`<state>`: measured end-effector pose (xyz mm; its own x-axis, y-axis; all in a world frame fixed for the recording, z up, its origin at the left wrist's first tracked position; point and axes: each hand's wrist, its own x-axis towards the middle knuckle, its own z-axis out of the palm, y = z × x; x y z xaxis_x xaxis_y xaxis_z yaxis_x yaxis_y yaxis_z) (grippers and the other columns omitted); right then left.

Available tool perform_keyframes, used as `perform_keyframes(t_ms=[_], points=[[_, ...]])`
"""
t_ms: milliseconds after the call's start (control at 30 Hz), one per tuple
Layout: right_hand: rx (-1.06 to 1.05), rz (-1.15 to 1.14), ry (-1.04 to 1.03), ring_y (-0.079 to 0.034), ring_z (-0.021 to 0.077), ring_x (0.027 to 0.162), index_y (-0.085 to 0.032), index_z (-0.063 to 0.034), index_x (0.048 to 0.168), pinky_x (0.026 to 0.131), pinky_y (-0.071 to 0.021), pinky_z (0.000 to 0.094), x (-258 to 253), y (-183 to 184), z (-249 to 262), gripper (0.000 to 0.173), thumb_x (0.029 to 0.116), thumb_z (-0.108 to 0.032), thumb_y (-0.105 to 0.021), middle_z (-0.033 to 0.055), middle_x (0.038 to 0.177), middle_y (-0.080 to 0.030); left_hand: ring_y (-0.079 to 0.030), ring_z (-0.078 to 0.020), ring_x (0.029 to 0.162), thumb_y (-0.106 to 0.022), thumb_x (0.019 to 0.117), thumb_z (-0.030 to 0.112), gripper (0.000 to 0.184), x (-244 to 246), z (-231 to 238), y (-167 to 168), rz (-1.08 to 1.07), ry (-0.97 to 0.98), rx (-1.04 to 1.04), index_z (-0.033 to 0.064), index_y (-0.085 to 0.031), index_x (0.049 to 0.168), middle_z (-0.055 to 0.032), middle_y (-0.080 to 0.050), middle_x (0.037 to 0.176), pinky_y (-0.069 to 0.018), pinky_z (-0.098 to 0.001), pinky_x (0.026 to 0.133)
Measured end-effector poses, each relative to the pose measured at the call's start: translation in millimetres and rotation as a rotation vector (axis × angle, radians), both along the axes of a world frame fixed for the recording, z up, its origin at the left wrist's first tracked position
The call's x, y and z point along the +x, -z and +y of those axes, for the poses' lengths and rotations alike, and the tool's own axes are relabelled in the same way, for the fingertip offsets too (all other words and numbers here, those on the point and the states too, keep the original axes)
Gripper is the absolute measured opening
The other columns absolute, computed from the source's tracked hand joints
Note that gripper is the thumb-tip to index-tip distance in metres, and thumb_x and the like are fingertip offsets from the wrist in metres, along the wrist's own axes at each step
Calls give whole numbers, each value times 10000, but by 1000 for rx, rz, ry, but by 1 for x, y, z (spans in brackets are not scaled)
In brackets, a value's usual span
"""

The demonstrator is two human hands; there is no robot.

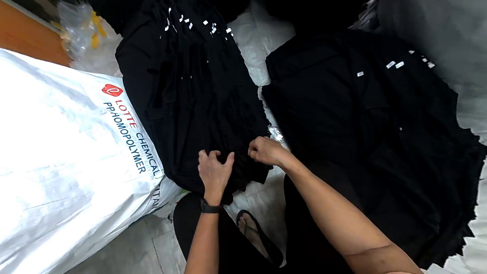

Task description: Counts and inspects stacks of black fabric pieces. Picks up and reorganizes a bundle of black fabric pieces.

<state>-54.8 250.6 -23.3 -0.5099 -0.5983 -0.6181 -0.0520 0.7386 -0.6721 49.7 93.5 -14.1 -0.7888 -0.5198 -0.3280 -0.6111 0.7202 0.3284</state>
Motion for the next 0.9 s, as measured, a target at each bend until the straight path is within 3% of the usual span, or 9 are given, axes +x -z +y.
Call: perform_keyframes(t_ms=[133, 233, 333, 433, 533, 633, 733, 800, 900], points=[[-56, -35, 4, -659, 323, 962, -731, -6, 1013, 860, -489, 552, 12, -4, -11, 298, 1047, -259, -577, 174, 973, -701, -616, -410, 1152, -664, 988, 221, 291, 4, -13, -26, -26, 49, 114, -55, -728, 1048, -282, -615, 1249, -477, -586, 994], [37, -13, -131, -634, 395, 1093, -696, 37, 1093, 923, -460, 591, 28, -12, -23, 472, 1027, -423, -609, 240, 1092, -682, -630, -429, 1108, -654, 976, 151, 269, 27, -50, -46, 69, -21, 15, -107, -711, 1024, -297, -657, 1156, -475, -600, 969], [114, 64, -222, -623, 399, 1176, -670, 58, 1148, 949, -464, 567, 41, -13, -34, 340, 1067, -241, -529, 248, 1185, -672, -562, -503, 1213, -671, 950, 141, 265, 37, -77, -19, 137, -111, -242, -95, -701, 1067, -324, -617, 1262, -413, -661, 995], [109, 40, -262, -613, 388, 1188, -675, 37, 1148, 964, -456, 562, 38, -13, -37, 274, 1049, -151, -503, 233, 1205, -667, -569, -581, 1163, -598, 869, -54, 180, 34, -73, 20, 436, 202, -459, -124, -675, 1016, -374, -591, 1253, -461, -663, 944], [34, -23, -293, -619, 384, 1129, -691, 25, 1098, 931, -451, 579, 37, -10, -36, 260, 1035, -184, -549, 228, 1140, -672, -651, -457, 1156, -558, 931, -89, 206, 17, -57, 22, 446, 407, -157, -129, -695, 1080, -294, -673, 1207, -522, -560, 992], [-44, -77, -308, -615, 369, 1069, -698, 21, 1043, 906, -442, 577, 39, -10, -36, 257, 1033, -202, -571, 216, 1087, -665, -637, -382, 1178, -668, 984, 239, 454, -3, -42, 18, 351, 191, 165, -107, -612, 1274, -274, -651, 1252, -489, -529, 1027], [-14, -86, -285, -619, 378, 1078, -694, 37, 1063, 926, -442, 581, 36, -14, -31, 381, 1062, -318, -555, 230, 1095, -667, -621, -421, 1168, -720, 951, 257, 435, -13, -30, 21, 230, 163, 166, -77, -662, 1223, -261, -682, 1187, -443, -611, 1023], [30, -17, -185, -631, 385, 1098, -696, 39, 1084, 935, -456, 571, 33, -20, -28, 466, 1063, -401, -545, 237, 1096, -679, -670, -376, 1068, -641, 994, 126, 267, -12, -27, 16, 216, 102, 176, -81, -693, 1155, -249, -706, 1097, -491, -568, 966], [39, 183, -1, -673, 403, 1041, -683, 59, 1079, 875, -497, 556, 35, -14, -29, 541, 1022, -472, -596, 245, 1030, -700, -628, -128, 747, -570, 1029, 93, 202, -4, -29, 6, 304, -79, 299, -51, -675, 1123, -122, -691, 903, -527, -324, 730]])
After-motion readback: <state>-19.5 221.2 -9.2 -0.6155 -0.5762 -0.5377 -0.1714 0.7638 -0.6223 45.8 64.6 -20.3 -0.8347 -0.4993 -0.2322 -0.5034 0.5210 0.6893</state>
